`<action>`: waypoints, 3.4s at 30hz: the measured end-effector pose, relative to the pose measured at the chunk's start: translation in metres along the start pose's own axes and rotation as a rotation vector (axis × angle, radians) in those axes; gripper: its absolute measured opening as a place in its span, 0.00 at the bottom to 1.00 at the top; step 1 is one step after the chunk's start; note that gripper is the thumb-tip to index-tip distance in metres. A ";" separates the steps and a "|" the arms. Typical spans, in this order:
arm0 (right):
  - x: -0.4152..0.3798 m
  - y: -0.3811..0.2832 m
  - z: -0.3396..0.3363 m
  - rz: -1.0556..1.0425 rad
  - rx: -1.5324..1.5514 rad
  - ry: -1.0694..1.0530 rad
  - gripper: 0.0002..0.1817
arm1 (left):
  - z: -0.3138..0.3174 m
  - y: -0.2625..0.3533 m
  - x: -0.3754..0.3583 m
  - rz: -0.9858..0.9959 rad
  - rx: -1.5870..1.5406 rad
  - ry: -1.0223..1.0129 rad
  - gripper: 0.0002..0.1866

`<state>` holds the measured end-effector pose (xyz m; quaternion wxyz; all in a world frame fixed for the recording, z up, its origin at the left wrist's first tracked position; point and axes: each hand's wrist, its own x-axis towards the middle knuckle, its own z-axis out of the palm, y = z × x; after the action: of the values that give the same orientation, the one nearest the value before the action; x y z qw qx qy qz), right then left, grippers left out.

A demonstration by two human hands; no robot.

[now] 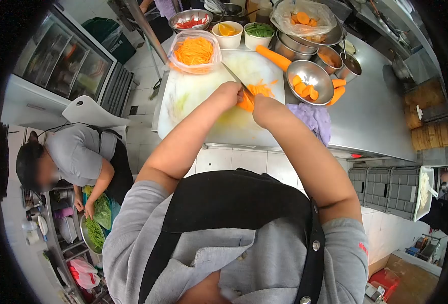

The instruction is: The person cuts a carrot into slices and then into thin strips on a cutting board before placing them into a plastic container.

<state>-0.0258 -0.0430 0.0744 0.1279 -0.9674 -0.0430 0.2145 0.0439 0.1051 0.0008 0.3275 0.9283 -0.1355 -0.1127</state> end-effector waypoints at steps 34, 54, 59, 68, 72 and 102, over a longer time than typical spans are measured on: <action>-0.010 -0.003 -0.002 0.026 0.020 -0.046 0.15 | -0.004 -0.001 -0.008 0.064 0.133 0.050 0.04; -0.009 -0.010 0.017 0.043 0.007 -0.001 0.14 | -0.002 0.005 -0.022 0.024 0.028 0.112 0.03; -0.010 -0.012 -0.004 0.045 -0.001 -0.063 0.15 | -0.001 0.000 -0.021 0.082 0.146 0.162 0.04; -0.016 -0.017 -0.004 0.030 -0.035 -0.057 0.15 | 0.002 -0.004 -0.017 0.076 0.092 0.155 0.03; 0.009 0.000 0.028 -0.058 -0.020 0.098 0.15 | -0.002 -0.003 -0.015 0.021 0.006 0.136 0.04; -0.011 -0.013 0.016 0.011 0.004 -0.019 0.13 | -0.004 -0.017 -0.027 0.134 -0.044 0.121 0.05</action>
<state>-0.0426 -0.0287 0.0686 0.1280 -0.9652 -0.0383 0.2246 0.0229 0.1291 -0.0036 0.3623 0.9148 -0.1747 -0.0375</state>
